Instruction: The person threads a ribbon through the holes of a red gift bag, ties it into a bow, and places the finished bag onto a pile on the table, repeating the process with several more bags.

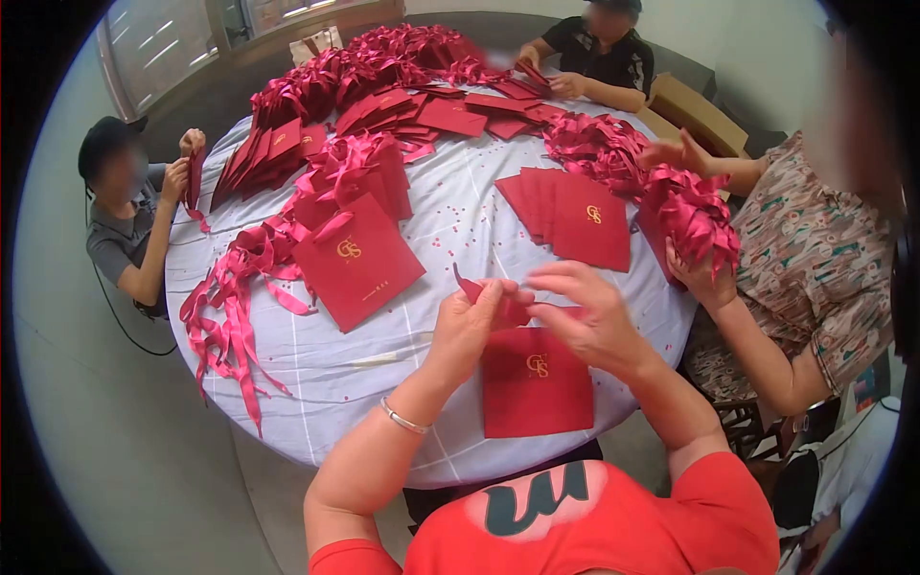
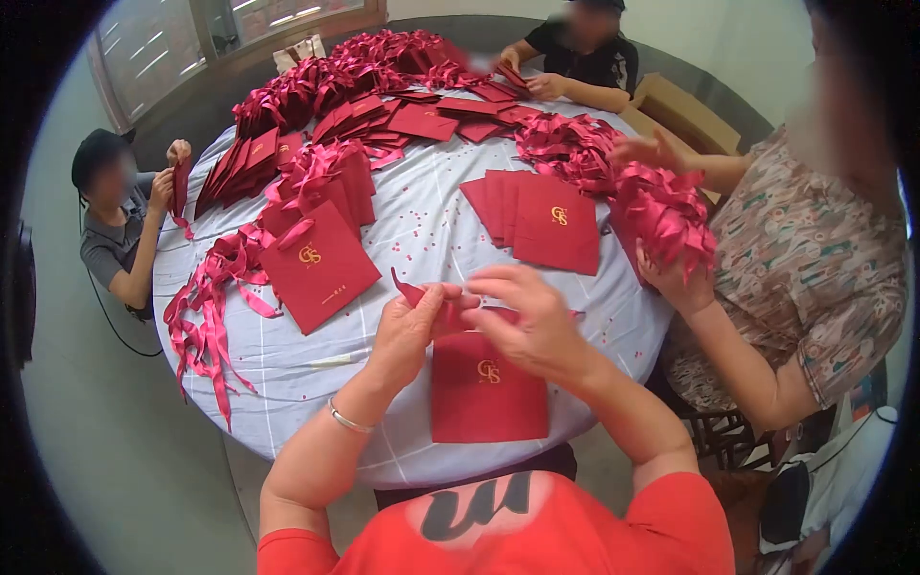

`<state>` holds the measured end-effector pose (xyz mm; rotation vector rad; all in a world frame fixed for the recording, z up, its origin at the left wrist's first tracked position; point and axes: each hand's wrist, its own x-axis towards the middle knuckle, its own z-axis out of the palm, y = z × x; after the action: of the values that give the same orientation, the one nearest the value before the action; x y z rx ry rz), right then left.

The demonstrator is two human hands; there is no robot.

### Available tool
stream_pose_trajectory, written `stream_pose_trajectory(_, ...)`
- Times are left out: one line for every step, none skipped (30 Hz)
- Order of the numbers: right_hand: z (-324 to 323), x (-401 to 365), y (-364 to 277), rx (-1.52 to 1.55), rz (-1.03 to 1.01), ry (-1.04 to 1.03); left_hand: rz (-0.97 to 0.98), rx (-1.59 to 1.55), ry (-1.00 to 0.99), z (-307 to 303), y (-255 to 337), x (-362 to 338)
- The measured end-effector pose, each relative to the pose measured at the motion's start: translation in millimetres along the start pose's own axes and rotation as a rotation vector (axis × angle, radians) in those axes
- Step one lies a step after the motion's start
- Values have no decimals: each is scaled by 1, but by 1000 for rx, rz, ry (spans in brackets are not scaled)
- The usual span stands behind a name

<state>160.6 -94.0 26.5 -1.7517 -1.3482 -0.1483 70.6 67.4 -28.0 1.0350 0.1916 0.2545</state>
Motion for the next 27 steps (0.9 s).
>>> stream_pose_trajectory(13,8,-4,32,6,-9,16,25,-36,0,-4,0)
stream_pose_trajectory(24,16,-4,64,8,-18,24,60,-46,1,-6,-5)
stream_pose_trajectory(32,20,0,61,12,-16,21,59,-51,3,-9,-8)
stream_pose_trajectory(40,22,8,147,32,-40,85,191,-55,4,-13,-10)
stream_pose_trajectory(44,25,12,235,54,-65,148,323,-57,4,-17,-10)
stream_pose_trajectory(44,27,8,364,147,-73,143,312,-52,3,-20,-8)
stream_pose_trajectory(37,28,1,516,350,-91,132,309,-59,2,-23,-8)
stream_pose_trajectory(31,27,-2,669,559,-101,199,480,-116,1,-26,-7)
stream_pose_trajectory(24,23,5,711,510,-20,264,647,-179,3,-24,-6)
stream_pose_trajectory(14,19,9,817,535,30,89,986,-185,14,3,-14)
stream_pose_trajectory(2,14,10,922,559,84,258,1055,-202,8,-13,-12)
stream_pose_trajectory(-14,10,9,793,574,107,432,1117,-215,2,-29,-11)
stream_pose_trajectory(-26,2,10,537,517,172,522,1204,-221,6,-25,-14)
stream_pose_trajectory(-37,-4,10,283,452,227,518,1199,-233,8,-26,-14)
stream_pose_trajectory(-51,-9,11,-81,228,304,585,1249,-247,9,-28,-14)
stream_pose_trajectory(-63,-12,9,-442,-4,367,653,1298,-259,11,-27,-14)
stream_pose_trajectory(-70,-16,0,-542,-82,410,596,1376,-287,12,-23,-15)
stream_pose_trajectory(-73,-25,-2,-601,-94,368,592,1375,-295,13,-21,-14)
stream_pose_trajectory(-76,-34,-4,-661,-107,326,589,1386,-345,14,-19,-13)
stream_pose_trajectory(-72,-47,-1,-622,-77,241,584,1397,-394,14,-19,-12)
stream_pose_trajectory(-63,-61,-2,-487,41,140,580,1398,-400,15,-20,-11)
stream_pose_trajectory(-50,-74,-3,-350,155,41,617,1404,-389,15,-21,-10)
stream_pose_trajectory(-36,-86,-3,-316,173,22,653,1409,-378,15,-21,-10)
stream_pose_trajectory(-22,-97,-3,-283,189,2,650,1412,-381,15,-21,-9)
stream_pose_trajectory(-11,-104,-2,-302,146,17,662,1409,-381,16,-19,-9)
stream_pose_trajectory(-1,-110,0,-320,104,31,673,1406,-381,18,-18,-9)
stream_pose_trajectory(8,-114,4,-381,27,72,667,1409,-387,20,-18,-8)
